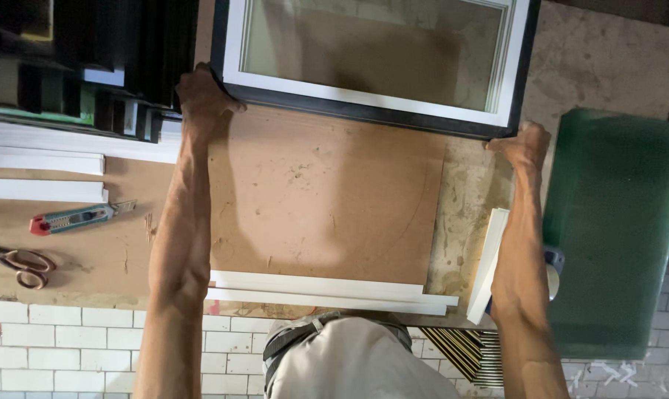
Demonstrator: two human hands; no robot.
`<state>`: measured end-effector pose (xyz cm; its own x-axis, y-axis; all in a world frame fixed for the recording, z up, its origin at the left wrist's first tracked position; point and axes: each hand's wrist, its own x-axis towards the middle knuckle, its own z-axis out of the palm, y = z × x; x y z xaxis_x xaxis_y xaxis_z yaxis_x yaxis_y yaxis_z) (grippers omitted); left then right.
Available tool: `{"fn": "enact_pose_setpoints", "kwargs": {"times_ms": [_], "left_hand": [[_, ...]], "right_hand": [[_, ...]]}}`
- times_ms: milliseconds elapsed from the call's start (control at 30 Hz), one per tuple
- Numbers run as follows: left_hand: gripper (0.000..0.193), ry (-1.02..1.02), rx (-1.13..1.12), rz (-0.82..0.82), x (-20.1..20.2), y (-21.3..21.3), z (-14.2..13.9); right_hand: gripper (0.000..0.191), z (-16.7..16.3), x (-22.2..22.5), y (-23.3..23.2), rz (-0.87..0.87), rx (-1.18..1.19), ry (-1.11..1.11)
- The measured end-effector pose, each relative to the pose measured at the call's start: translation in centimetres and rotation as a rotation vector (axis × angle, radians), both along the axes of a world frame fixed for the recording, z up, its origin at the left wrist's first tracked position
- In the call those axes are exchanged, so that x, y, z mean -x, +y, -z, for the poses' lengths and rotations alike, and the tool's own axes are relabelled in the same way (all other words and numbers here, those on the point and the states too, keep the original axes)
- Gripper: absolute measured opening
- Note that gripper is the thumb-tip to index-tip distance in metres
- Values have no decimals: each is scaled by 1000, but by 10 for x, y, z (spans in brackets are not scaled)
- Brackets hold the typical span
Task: The person fits white mat board strips into a black picture frame lying on a workbench, pressing the strips into the frame edges and repositioning the frame. They pull tape from a tape dispenser and continue seating the mat board pieces around the frame opening.
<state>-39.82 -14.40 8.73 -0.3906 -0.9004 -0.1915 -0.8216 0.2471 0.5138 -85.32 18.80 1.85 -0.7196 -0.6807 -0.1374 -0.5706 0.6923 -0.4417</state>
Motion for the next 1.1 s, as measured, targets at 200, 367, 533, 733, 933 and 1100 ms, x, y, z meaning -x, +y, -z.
{"fn": "enact_pose_setpoints", "kwargs": {"times_ms": [200, 367, 533, 733, 933, 1100], "left_hand": [[83, -54, 106, 46, -1, 0, 3], [62, 85, -47, 77, -4, -1, 4], [47, 65, -100, 56, -4, 5, -1], [72, 136, 182, 53, -3, 21, 10], [43, 88, 432, 465, -7, 11, 31], [72, -71, 110, 134, -5, 20, 30]], "right_hand": [[50, 10, 9, 4, -50, -138, 160], [50, 11, 17, 7, -92, -141, 166], [49, 8, 16, 10, -76, -65, 88], [61, 11, 14, 12, -63, -162, 185], [69, 15, 29, 12, -86, -143, 272], [63, 16, 21, 22, -37, -71, 188]]}}
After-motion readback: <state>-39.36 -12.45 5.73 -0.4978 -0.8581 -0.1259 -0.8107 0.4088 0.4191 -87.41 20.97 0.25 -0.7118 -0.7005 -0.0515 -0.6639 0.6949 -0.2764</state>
